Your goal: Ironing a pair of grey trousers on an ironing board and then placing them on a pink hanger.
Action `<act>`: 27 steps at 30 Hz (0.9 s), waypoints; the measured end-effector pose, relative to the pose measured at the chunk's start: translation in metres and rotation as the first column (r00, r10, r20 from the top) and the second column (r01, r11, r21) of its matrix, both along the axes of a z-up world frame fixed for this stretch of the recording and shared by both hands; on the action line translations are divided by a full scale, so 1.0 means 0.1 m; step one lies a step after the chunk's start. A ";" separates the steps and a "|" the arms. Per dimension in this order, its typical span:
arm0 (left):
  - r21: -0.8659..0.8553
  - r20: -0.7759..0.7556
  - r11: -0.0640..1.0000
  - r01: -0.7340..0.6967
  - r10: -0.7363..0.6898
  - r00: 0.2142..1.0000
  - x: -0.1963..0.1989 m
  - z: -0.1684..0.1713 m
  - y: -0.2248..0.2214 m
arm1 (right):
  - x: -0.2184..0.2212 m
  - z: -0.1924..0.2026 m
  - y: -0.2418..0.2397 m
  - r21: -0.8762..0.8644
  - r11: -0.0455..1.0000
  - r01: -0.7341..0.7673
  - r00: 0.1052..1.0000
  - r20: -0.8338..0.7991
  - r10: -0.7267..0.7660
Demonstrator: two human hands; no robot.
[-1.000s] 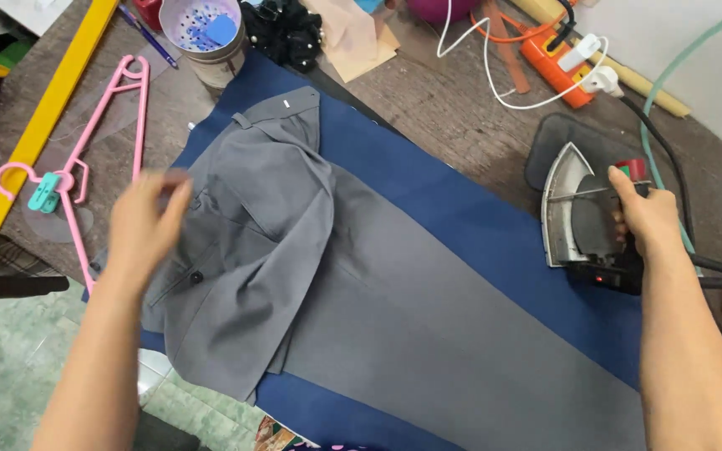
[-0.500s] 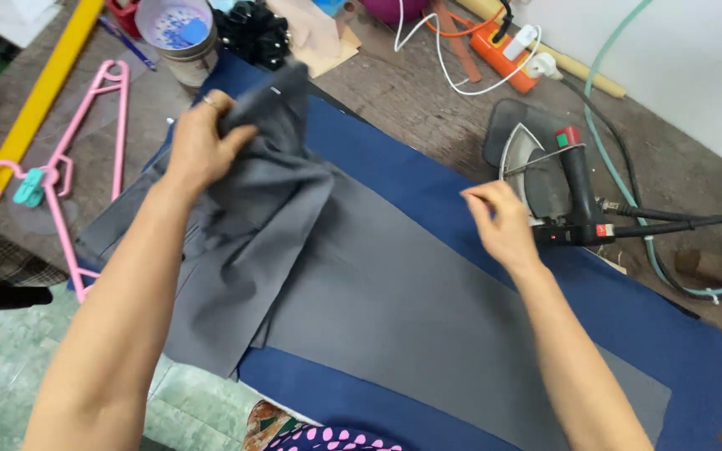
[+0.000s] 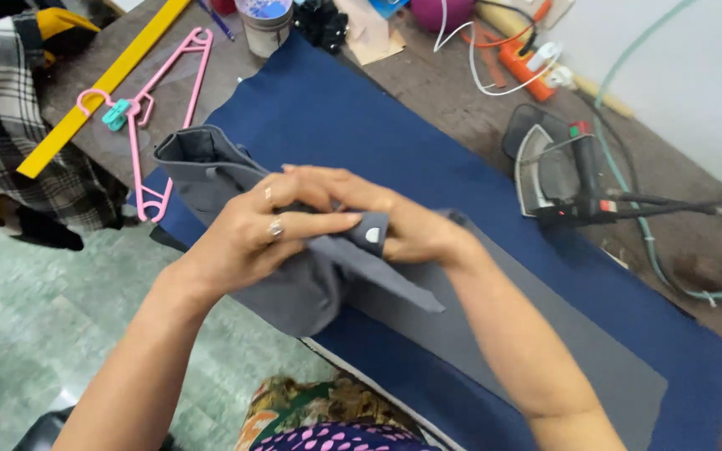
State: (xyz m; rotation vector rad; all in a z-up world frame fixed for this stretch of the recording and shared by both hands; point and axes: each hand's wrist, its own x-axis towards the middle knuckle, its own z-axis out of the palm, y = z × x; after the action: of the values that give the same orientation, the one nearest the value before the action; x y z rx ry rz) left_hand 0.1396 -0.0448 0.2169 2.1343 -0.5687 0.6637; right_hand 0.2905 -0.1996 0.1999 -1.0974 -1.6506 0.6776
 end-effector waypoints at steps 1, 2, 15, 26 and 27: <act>0.000 0.018 1.000 0.011 -0.011 1.000 -0.09 0.00 0.00 | -0.12 0.04 -0.05 0.000 1.000 0.011 1.000 0.018 -0.011; 0.013 0.071 1.000 0.010 -0.011 0.997 -0.25 -0.01 0.01 | -0.31 0.05 -0.08 -0.059 0.996 0.068 0.998 0.018 -0.067; -0.062 -0.070 0.997 -0.048 0.044 0.997 -2.77 0.27 0.84 | -3.52 -0.71 0.99 -0.096 0.774 0.626 0.526 -0.681 -0.509; 0.125 -0.334 0.837 -0.533 0.541 0.772 -4.00 0.65 1.37 | -3.97 -0.50 0.76 0.095 0.796 0.598 0.796 -0.189 -0.575; 0.191 -0.318 0.860 -0.473 0.510 0.799 -3.95 0.68 1.30 | -3.88 -0.48 0.66 0.175 0.807 0.564 0.820 -0.233 -0.523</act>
State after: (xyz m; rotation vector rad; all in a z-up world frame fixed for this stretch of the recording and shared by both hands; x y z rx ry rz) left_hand -0.2554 0.0851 0.2853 2.4466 0.1752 0.4990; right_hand -0.0974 -0.1338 0.1523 -1.2226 -1.1409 0.1801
